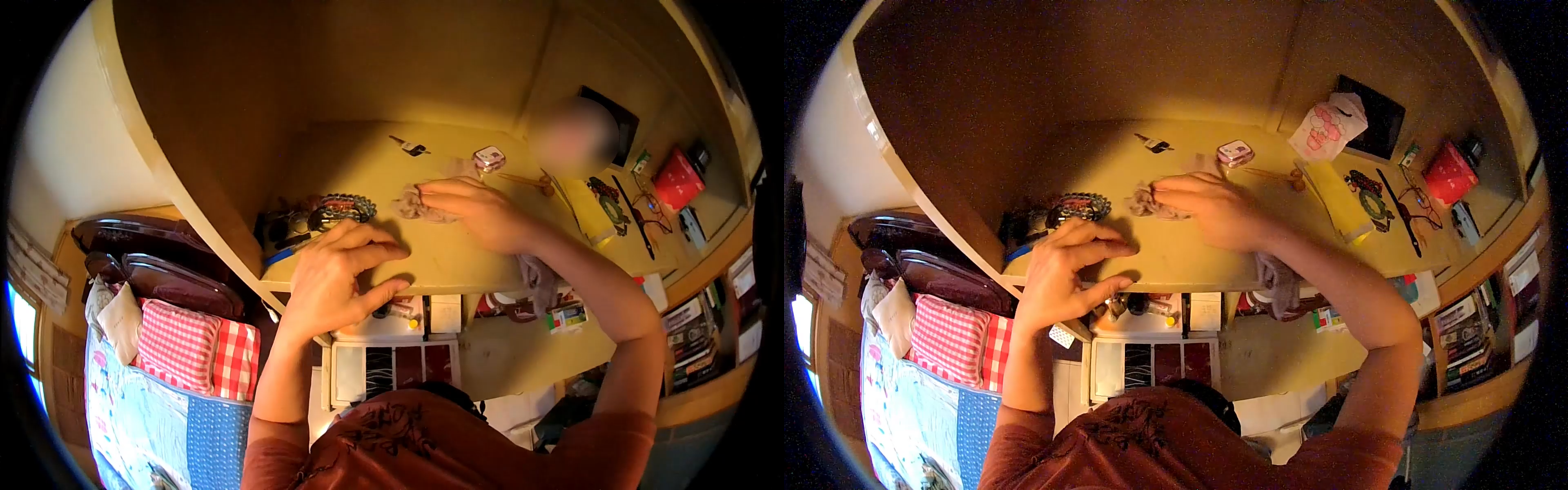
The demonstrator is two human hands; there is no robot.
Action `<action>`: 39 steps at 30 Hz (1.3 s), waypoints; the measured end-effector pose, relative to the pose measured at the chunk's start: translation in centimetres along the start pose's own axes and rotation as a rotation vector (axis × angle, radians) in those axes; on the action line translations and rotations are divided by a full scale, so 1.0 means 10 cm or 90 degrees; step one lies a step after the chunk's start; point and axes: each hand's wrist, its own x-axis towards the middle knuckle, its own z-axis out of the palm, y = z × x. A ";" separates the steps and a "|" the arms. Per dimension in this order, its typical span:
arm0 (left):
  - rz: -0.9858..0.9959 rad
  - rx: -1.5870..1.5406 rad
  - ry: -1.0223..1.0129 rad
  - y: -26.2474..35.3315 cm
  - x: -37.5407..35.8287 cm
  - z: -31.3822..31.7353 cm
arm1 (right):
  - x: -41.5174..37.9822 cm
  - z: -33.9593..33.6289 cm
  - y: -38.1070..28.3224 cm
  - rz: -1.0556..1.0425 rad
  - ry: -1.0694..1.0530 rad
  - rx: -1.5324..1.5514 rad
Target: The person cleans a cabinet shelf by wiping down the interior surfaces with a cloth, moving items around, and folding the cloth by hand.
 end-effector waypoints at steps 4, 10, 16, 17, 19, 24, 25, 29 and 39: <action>-0.016 0.005 -0.005 0.01 -0.02 -0.01 | 0.04 -0.49 -0.25 0.099 -0.086 0.095; 0.006 0.004 0.003 -0.01 -0.01 0.01 | 0.19 -0.69 0.70 0.426 0.115 -0.104; 0.011 -0.019 0.007 -0.02 -0.02 0.00 | 0.14 -0.62 1.04 0.231 -0.077 -0.109; 0.009 -0.013 0.005 -0.02 -0.02 0.00 | 0.19 -0.63 1.11 0.271 -0.138 -0.103; 0.011 -0.013 0.011 -0.02 -0.02 0.00 | 0.25 -0.62 1.21 0.306 -0.148 -0.084; 0.011 -0.012 0.007 -0.03 -0.02 -0.01 | 0.91 -0.73 0.84 0.353 -0.172 -0.058; 0.017 -0.013 0.013 -0.02 -0.02 -0.01 | 1.08 -0.62 0.90 0.309 -0.124 -0.047; 0.037 -0.014 0.009 -0.06 -0.03 0.00 | 1.86 -0.14 0.76 0.206 -0.023 -0.129; 0.035 -0.012 0.021 -0.09 -0.04 0.01 | 2.71 0.69 0.70 0.133 0.021 -0.245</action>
